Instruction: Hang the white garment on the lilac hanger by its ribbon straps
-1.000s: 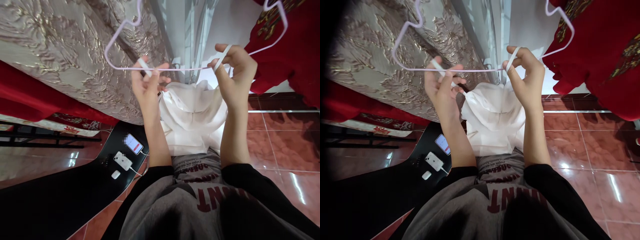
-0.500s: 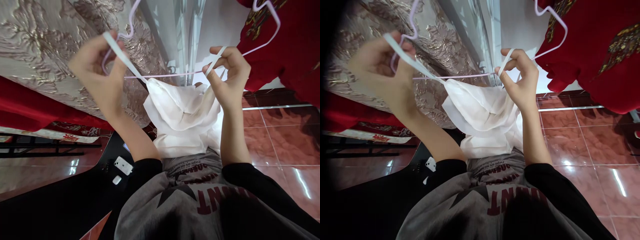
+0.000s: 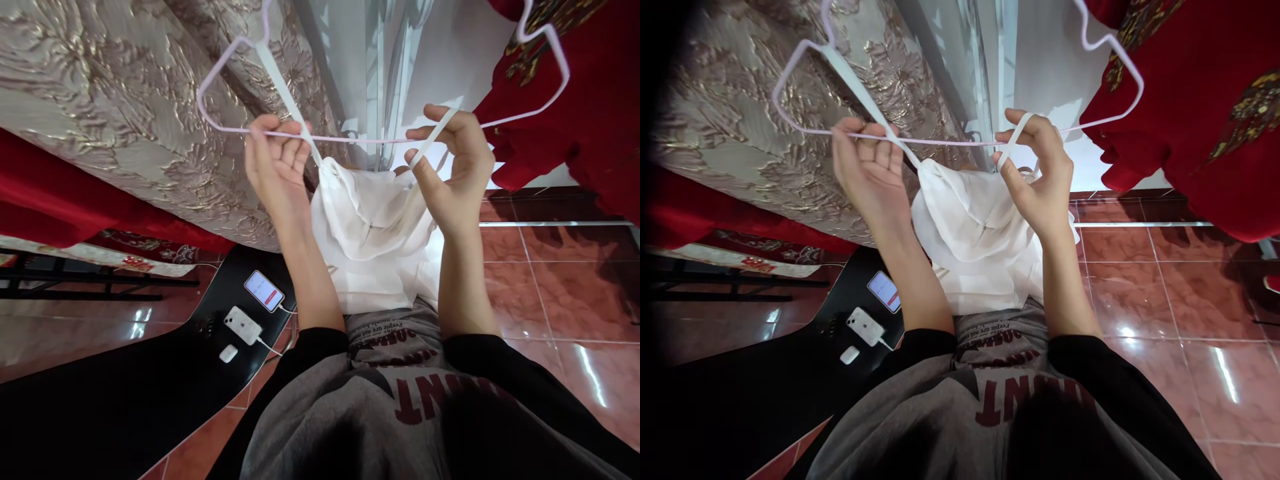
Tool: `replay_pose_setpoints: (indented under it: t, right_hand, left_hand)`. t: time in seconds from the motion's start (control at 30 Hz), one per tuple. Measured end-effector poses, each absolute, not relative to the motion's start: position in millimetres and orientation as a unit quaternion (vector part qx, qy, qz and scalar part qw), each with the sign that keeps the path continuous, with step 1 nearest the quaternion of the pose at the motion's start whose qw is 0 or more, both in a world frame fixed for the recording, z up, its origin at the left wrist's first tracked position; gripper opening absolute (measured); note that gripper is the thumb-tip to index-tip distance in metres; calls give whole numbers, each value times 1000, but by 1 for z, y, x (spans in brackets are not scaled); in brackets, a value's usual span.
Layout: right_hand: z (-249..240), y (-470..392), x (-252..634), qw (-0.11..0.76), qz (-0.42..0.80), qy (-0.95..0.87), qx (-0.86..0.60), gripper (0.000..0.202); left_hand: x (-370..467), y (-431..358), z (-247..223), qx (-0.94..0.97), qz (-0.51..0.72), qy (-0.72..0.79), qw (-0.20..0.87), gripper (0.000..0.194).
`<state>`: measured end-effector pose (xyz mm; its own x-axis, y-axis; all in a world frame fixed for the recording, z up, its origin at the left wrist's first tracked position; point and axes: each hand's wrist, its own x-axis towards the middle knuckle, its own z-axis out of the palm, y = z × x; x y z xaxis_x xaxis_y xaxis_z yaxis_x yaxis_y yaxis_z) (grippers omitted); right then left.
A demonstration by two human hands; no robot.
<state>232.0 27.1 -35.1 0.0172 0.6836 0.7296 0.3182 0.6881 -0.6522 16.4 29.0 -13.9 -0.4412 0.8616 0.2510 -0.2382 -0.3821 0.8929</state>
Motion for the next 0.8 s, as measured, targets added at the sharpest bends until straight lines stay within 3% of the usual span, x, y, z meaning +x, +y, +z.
replay_pose_setpoints:
  t: [0.33,0.43,0.67,0.73,0.8]
  right_hand:
    - [-32,16,313,660,5,-621,-423,64]
    - [-9,18,328,603,33,-674,-426,61]
    - [60,18,309,366,40,-803,-469,60]
    - [64,19,302,350,28,-809,-471,52]
    - [60,25,299,409,54,-790,-453,32]
  left_hand:
    - [17,31,-18,414,753,357,367,32]
    - [14,34,-20,408,756,333,388,36]
    - [15,36,-16,376,768,364,369,33]
    - [17,35,-15,371,770,365,370,34]
    - [19,34,-16,370,766,367,377,34]
